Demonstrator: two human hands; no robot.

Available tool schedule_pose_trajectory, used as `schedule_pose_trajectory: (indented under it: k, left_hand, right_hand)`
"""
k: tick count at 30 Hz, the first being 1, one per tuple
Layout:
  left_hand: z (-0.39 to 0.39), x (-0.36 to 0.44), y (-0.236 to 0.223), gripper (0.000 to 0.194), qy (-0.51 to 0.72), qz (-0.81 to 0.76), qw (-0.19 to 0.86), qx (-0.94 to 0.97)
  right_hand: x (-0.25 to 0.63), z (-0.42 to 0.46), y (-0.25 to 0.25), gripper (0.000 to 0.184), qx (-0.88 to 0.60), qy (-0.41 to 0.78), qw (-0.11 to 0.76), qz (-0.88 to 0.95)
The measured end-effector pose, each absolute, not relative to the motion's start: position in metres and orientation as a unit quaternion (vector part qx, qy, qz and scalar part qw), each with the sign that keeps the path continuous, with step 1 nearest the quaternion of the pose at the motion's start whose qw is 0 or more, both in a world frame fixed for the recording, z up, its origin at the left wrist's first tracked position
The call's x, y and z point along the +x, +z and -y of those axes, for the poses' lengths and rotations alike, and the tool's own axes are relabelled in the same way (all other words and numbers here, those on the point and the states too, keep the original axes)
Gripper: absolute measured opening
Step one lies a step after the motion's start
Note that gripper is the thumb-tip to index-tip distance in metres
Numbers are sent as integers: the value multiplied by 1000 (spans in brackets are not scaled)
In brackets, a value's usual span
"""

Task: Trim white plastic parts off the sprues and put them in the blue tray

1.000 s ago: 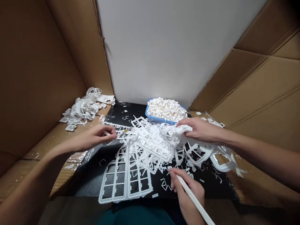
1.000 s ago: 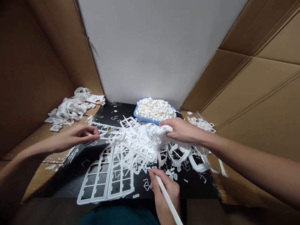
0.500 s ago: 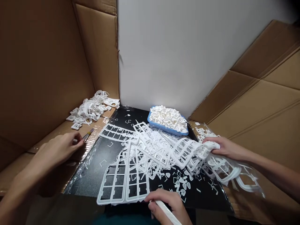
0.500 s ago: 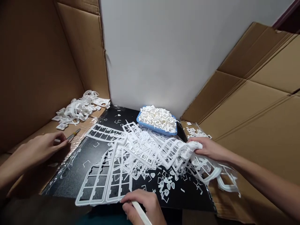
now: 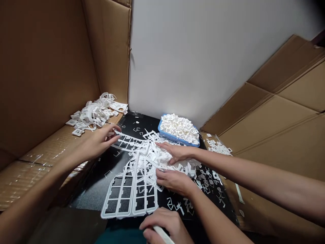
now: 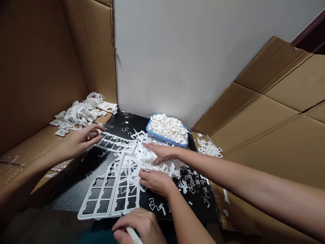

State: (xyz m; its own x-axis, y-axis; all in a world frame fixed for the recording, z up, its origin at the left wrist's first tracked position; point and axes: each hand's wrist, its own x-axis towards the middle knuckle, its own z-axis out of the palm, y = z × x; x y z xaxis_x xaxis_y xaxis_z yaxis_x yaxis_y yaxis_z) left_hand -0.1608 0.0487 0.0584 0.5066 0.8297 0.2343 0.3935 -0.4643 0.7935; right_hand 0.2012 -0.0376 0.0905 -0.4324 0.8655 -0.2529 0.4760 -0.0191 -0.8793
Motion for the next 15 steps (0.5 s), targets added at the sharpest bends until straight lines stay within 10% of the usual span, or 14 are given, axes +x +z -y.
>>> schedule_pose_trajectory:
  k: [15]
  left_hand:
    - [-28,-68,9,54,188,-236,326,896]
  right_hand:
    - [165,105,81,50,-371,658,633,-169]
